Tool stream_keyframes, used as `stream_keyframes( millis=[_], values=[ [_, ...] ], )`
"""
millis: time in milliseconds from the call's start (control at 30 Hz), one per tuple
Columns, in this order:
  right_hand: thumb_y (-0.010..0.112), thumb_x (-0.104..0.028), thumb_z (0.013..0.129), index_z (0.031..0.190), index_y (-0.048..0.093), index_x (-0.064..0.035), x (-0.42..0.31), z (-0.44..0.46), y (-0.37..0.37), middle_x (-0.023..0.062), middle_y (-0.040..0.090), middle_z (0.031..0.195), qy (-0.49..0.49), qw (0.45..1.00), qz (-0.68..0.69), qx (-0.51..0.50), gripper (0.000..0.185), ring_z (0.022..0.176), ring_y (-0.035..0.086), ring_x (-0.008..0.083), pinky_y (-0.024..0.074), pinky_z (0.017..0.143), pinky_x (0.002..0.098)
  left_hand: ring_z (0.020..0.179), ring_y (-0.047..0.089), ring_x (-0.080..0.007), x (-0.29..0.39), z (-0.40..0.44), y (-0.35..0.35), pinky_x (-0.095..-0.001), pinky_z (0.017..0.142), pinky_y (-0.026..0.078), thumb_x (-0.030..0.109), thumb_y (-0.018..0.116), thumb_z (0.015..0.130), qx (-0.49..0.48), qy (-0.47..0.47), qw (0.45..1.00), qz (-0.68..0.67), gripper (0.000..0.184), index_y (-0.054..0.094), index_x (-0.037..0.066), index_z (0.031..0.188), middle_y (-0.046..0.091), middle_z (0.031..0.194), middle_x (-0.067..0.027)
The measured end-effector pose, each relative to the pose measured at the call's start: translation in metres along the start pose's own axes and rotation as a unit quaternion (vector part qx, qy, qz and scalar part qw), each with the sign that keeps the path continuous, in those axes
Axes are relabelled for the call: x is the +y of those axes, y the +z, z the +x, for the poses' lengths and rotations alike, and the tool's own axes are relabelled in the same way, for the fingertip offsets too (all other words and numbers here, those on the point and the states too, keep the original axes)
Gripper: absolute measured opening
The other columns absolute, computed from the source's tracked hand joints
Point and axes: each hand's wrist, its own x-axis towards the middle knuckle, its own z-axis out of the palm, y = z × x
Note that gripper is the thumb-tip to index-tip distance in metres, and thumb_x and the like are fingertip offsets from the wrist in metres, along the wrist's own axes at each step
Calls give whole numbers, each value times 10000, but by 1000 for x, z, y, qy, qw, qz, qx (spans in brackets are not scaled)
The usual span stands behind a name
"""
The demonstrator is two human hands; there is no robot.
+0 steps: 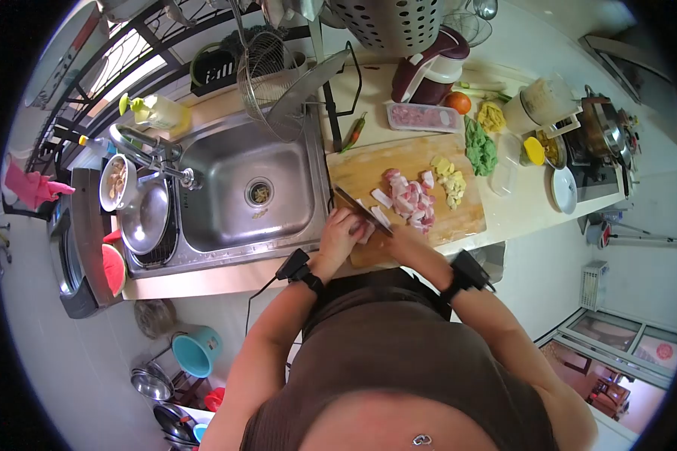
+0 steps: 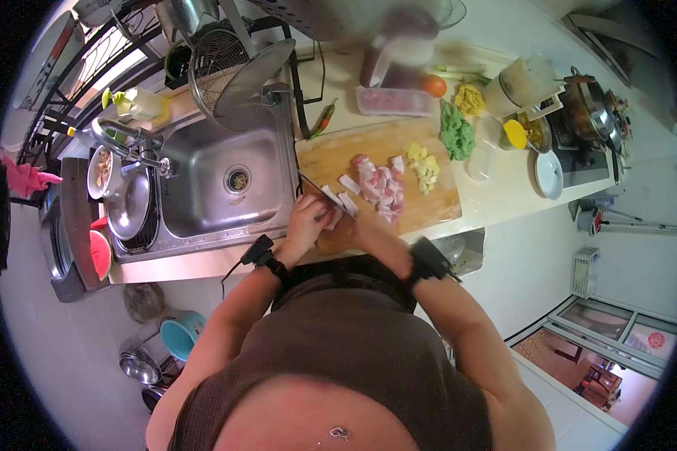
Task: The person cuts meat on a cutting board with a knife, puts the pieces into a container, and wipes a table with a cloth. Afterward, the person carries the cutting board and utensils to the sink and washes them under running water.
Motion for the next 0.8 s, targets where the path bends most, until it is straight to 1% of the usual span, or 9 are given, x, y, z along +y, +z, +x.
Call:
stream_keyframes(
  millis=[200, 333, 467, 533, 600, 633, 700, 767, 800],
  values=[
    [568, -182, 866, 886, 591, 2, 11, -56, -18, 263, 613, 763, 154, 988, 4, 5, 186, 773, 600, 446, 471, 675, 510, 955, 558, -297, 17, -13, -20, -381, 825, 467, 136, 736, 719, 37, -29, 997, -55, 220, 644, 90, 913, 601, 980, -79],
    [570, -101, 807, 872, 602, 10, -14, -49, -36, 234, 634, 766, 55, 996, -25, -61, 132, 774, 625, 424, 491, 682, 492, 939, 557, -296, 7, -19, -13, -388, 827, 462, 158, 728, 723, 15, 7, 1000, -19, 201, 640, 87, 889, 598, 967, -79],
    [567, -146, 845, 900, 585, -10, 1, -45, -21, 228, 622, 741, 28, 997, -50, -43, 148, 733, 611, 434, 478, 653, 503, 919, 555, -297, 1, -19, -7, -389, 821, 456, 168, 719, 728, 27, 30, 999, -8, 183, 633, 86, 867, 593, 945, -76],
    [562, -116, 827, 872, 595, 0, -13, -36, -30, 230, 626, 739, 49, 992, -68, -90, 128, 731, 621, 424, 487, 651, 496, 907, 554, -297, -1, -19, -4, -391, 812, 456, 162, 716, 727, 26, 25, 999, -12, 178, 630, 82, 862, 589, 930, -77],
    [556, -82, 803, 860, 594, 22, -46, -19, -39, 241, 627, 754, 11, 999, -9, -36, 125, 742, 628, 417, 489, 646, 497, 896, 552, -297, -1, -17, -2, -393, 804, 455, 155, 713, 725, 22, 24, 999, -18, 174, 627, 79, 857, 584, 914, -78],
    [559, -79, 793, 856, 592, 30, -55, -3, -30, 244, 629, 757, -88, 992, -47, 78, 131, 750, 631, 412, 490, 643, 499, 887, 551, -295, 0, -16, -3, -394, 793, 453, 149, 710, 720, 12, 18, 1000, -9, 174, 622, 76, 851, 579, 902, -80],
    [563, -77, 783, 852, 590, 38, -57, 13, -20, 248, 630, 761, -184, 961, -82, 192, 137, 757, 635, 406, 490, 640, 500, 878, 550, -293, 1, -16, -5, -396, 783, 452, 143, 708, 716, -2, 14, 1000, 0, 173, 618, 73, 846, 573, 889, -82],
    [572, -89, 774, 871, 590, 31, -55, 17, -17, 245, 630, 756, -40, 999, 9, 4, 155, 753, 636, 405, 487, 634, 507, 865, 551, -286, 2, -14, -4, -395, 771, 447, 132, 707, 704, 24, 5, 1000, 13, 181, 611, 67, 843, 564, 862, -82],
    [572, -89, 774, 871, 590, 31, -55, 9, -24, 245, 630, 756, -40, 999, 9, 5, 155, 753, 636, 405, 487, 634, 507, 865, 551, -286, 0, -13, -3, -395, 771, 447, 132, 707, 704, 24, 6, 1000, 13, 181, 611, 67, 843, 564, 862, -82]
  ],
)
